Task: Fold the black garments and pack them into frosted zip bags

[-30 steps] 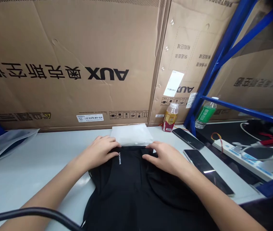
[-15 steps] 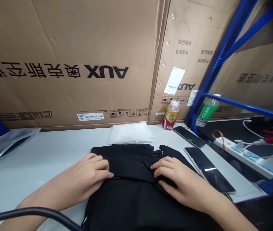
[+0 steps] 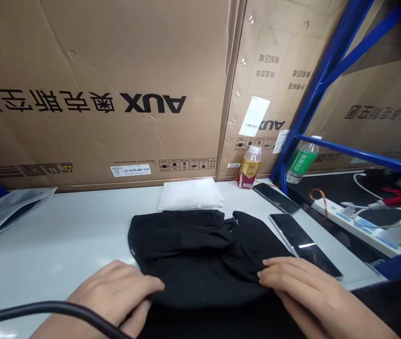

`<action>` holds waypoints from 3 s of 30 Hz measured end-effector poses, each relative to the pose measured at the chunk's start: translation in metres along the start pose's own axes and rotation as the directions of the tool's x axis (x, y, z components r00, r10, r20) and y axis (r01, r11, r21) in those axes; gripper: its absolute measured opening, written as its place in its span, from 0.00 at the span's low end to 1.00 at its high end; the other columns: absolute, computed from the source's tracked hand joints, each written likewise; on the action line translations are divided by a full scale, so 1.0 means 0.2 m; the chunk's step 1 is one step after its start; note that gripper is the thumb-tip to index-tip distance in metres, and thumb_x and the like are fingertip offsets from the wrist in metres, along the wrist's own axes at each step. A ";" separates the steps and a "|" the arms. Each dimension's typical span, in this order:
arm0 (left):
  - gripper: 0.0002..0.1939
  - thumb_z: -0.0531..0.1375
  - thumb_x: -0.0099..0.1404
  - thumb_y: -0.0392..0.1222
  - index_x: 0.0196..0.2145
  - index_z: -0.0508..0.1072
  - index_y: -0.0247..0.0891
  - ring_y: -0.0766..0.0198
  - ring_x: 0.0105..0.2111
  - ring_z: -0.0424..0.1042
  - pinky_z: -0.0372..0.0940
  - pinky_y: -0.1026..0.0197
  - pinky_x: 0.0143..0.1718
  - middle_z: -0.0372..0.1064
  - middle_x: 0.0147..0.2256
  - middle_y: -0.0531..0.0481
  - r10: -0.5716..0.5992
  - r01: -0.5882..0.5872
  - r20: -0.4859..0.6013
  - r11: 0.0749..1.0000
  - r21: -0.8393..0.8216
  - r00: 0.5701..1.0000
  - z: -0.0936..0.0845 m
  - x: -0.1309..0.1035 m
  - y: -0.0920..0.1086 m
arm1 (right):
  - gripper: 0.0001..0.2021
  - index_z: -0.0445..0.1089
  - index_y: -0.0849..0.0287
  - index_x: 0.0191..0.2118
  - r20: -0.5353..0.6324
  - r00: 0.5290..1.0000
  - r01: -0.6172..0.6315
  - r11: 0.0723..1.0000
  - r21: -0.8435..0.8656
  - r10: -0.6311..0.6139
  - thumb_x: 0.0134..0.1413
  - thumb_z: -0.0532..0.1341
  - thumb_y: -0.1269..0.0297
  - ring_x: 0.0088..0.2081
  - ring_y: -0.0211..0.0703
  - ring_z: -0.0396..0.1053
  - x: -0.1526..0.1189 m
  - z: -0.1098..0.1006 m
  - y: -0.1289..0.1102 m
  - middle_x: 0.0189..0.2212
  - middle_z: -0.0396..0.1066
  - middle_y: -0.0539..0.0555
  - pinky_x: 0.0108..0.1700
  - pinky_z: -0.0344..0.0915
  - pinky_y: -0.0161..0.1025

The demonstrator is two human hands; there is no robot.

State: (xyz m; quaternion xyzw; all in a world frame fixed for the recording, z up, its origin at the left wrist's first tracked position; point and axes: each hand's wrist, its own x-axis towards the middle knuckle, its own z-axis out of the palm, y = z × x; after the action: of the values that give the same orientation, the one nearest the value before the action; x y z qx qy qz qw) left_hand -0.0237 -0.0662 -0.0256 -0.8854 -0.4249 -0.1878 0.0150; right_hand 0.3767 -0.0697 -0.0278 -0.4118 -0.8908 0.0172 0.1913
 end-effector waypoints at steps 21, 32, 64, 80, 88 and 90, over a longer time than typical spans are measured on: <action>0.16 0.55 0.77 0.37 0.57 0.76 0.44 0.51 0.56 0.72 0.61 0.48 0.59 0.75 0.57 0.47 0.219 -0.211 0.116 0.974 -0.081 0.969 0.06 0.46 0.07 | 0.18 0.71 0.46 0.64 0.087 0.996 -0.012 0.991 0.131 0.001 0.73 0.61 0.57 0.63 0.54 0.67 0.27 0.10 -0.03 0.59 0.75 0.53 0.63 0.69 0.54; 0.11 0.58 0.77 0.39 0.52 0.76 0.41 0.53 0.49 0.75 0.68 0.51 0.50 0.76 0.51 0.48 0.311 -0.283 0.241 0.948 -0.143 0.919 0.16 0.63 0.19 | 0.11 0.74 0.51 0.36 0.079 0.883 -0.468 0.882 0.055 0.464 0.63 0.66 0.50 0.38 0.52 0.77 0.08 0.02 0.14 0.39 0.78 0.54 0.35 0.75 0.43; 0.14 0.64 0.75 0.46 0.56 0.77 0.41 0.50 0.56 0.75 0.64 0.51 0.56 0.79 0.55 0.46 0.497 -0.452 0.184 0.860 -0.238 0.848 0.11 0.56 0.04 | 0.20 0.70 0.52 0.33 -0.138 0.851 -0.501 0.862 0.073 0.507 0.69 0.59 0.42 0.40 0.55 0.75 0.32 0.22 -0.08 0.35 0.74 0.55 0.42 0.73 0.50; 0.16 0.51 0.81 0.45 0.43 0.77 0.39 0.57 0.47 0.76 0.70 0.57 0.50 0.77 0.44 0.47 -0.180 -0.009 -0.319 0.859 -0.512 0.931 0.10 0.54 -0.13 | 0.11 0.71 0.58 0.53 -0.070 0.978 -0.183 0.972 0.146 0.195 0.72 0.58 0.62 0.48 0.56 0.77 0.67 0.23 -0.52 0.54 0.73 0.64 0.50 0.77 0.52; 0.29 0.51 0.79 0.39 0.75 0.55 0.36 0.47 0.75 0.51 0.50 0.39 0.75 0.53 0.74 0.40 0.310 -0.284 0.098 0.935 -0.210 0.946 0.15 0.49 -0.04 | 0.17 0.69 0.55 0.62 -0.273 0.916 -0.186 0.914 0.360 0.294 0.75 0.51 0.68 0.63 0.51 0.72 0.50 0.19 -0.26 0.62 0.74 0.60 0.64 0.72 0.51; 0.30 0.51 0.80 0.41 0.76 0.53 0.38 0.47 0.75 0.48 0.48 0.37 0.75 0.50 0.74 0.40 0.324 -0.286 0.235 0.941 -0.181 0.917 0.15 0.48 -0.03 | 0.23 0.63 0.59 0.70 -0.108 0.976 -0.157 0.952 0.264 0.190 0.75 0.52 0.65 0.70 0.52 0.64 0.48 0.23 -0.26 0.70 0.65 0.60 0.70 0.66 0.52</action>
State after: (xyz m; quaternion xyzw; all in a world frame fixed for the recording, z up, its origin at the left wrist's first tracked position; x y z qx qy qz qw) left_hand 0.0359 0.0158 -0.0217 -0.9566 -0.2652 -0.0949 -0.0755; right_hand 0.2662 -0.0271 -0.0285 -0.4609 -0.8269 0.1207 0.2988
